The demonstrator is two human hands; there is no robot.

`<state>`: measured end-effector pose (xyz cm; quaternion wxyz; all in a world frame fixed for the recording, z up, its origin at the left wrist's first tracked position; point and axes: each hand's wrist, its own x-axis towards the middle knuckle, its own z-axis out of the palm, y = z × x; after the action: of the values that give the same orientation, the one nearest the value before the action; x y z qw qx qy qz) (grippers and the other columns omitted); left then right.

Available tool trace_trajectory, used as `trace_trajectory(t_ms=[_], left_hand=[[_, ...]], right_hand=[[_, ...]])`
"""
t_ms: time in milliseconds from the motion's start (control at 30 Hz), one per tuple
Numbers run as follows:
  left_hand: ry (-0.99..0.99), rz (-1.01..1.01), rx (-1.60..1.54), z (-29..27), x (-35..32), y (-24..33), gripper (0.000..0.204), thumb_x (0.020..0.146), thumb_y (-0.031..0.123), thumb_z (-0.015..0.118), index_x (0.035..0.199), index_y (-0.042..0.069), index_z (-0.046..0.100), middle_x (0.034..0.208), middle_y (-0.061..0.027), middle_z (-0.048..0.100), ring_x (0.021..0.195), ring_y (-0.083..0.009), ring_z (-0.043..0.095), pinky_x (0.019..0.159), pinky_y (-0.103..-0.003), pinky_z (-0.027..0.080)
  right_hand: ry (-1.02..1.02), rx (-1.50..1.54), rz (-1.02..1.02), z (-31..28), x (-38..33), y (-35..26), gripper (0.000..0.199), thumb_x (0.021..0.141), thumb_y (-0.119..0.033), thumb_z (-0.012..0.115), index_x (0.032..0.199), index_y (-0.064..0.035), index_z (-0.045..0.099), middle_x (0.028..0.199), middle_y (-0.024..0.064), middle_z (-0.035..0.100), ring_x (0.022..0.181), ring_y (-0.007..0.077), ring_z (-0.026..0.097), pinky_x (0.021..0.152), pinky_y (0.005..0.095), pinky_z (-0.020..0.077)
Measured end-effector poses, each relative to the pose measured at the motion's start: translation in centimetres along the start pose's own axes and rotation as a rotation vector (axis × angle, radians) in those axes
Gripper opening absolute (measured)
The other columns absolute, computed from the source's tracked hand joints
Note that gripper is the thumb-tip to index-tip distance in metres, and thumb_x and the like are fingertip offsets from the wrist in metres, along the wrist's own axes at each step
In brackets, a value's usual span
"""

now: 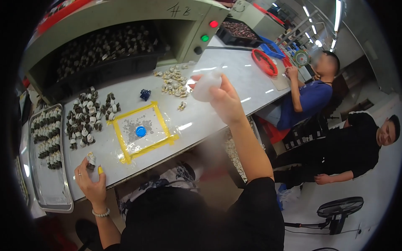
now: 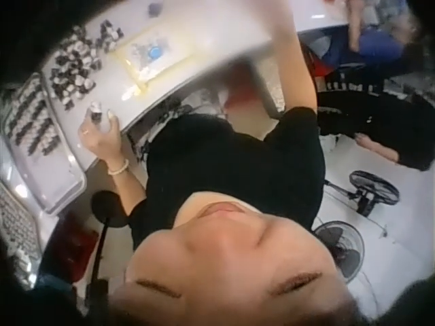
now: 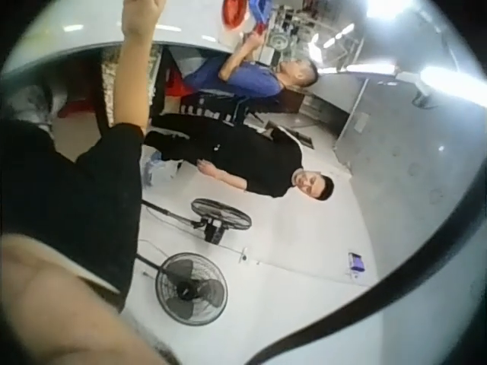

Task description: The person assembles small toy parts by applying glue from a bottle and placing the pieces together on a workbench.

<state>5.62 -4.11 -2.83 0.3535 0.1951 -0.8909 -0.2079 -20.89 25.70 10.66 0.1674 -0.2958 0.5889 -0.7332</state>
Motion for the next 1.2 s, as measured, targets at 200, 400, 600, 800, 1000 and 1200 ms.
trace_trajectory(t_ms=[200, 400, 600, 800, 1000, 1200], left_hand=[[0.001, -0.010, 0.004, -0.3, -0.3, -0.4, 0.053, 0.066, 0.009, 0.068, 0.117, -0.001, 0.054, 0.098, -0.0152, 0.057, 0.095, -0.0331, 0.051, 0.085, -0.042, 0.039], [0.012, -0.029, 0.032, -0.3, -0.7, -0.5, 0.055, 0.066, 0.012, 0.067, 0.117, -0.001, 0.053, 0.098, -0.0159, 0.057, 0.096, -0.0335, 0.051, 0.086, -0.043, 0.039], [0.038, -0.012, 0.050, -0.2, -0.7, -0.5, 0.054, 0.066, 0.012, 0.067, 0.117, -0.001, 0.054, 0.094, -0.0151, 0.057, 0.095, -0.0325, 0.051, 0.085, -0.042, 0.038], [0.035, 0.013, 0.054, -0.1, -0.2, 0.0, 0.050, 0.067, 0.010, 0.067, 0.115, 0.000, 0.055, 0.089, -0.0115, 0.056, 0.091, -0.0301, 0.051, 0.082, -0.042, 0.039], [-0.004, 0.027, 0.068, 0.0, -0.1, -0.3, 0.047, 0.068, 0.007, 0.066, 0.114, 0.000, 0.055, 0.090, -0.0109, 0.057, 0.091, -0.0299, 0.052, 0.082, -0.042, 0.039], [-0.017, -0.012, 0.045, 0.0, -0.1, -0.1, 0.046, 0.068, 0.004, 0.065, 0.112, 0.000, 0.056, 0.092, -0.0119, 0.058, 0.092, -0.0309, 0.052, 0.083, -0.042, 0.039]], right_hand=[[0.138, -0.139, -0.349, -0.6, 0.8, -9.0, 0.055, 0.083, -0.022, 0.061, 0.129, 0.0013, 0.041, 0.132, 0.0197, 0.046, 0.123, 0.0296, 0.046, 0.101, 0.0401, 0.0405], [0.168, -0.122, -0.560, -0.1, 1.7, -17.0, 0.055, 0.085, -0.027, 0.062, 0.129, -0.0001, 0.040, 0.131, 0.0202, 0.045, 0.123, 0.0287, 0.045, 0.101, 0.0439, 0.0385], [0.142, -0.061, -0.611, -0.2, 2.2, -17.6, 0.052, 0.086, -0.027, 0.062, 0.126, -0.0013, 0.041, 0.127, 0.0178, 0.047, 0.119, 0.0258, 0.048, 0.099, 0.0446, 0.0394], [0.227, -0.017, -0.360, -6.4, 3.1, -7.0, 0.037, 0.084, -0.014, 0.064, 0.116, -0.0022, 0.052, 0.108, 0.0066, 0.060, 0.101, 0.0155, 0.057, 0.092, 0.0335, 0.0439], [0.575, -0.415, 0.072, -13.0, 3.4, 6.3, 0.034, 0.080, -0.011, 0.069, 0.110, -0.0021, 0.055, 0.099, 0.0057, 0.063, 0.089, 0.0129, 0.059, 0.081, 0.0278, 0.0464], [0.710, -0.597, 0.047, -18.1, 3.1, 12.5, 0.043, 0.073, -0.013, 0.073, 0.109, 0.0011, 0.055, 0.100, 0.0084, 0.062, 0.091, 0.0174, 0.059, 0.081, 0.0279, 0.0457]])
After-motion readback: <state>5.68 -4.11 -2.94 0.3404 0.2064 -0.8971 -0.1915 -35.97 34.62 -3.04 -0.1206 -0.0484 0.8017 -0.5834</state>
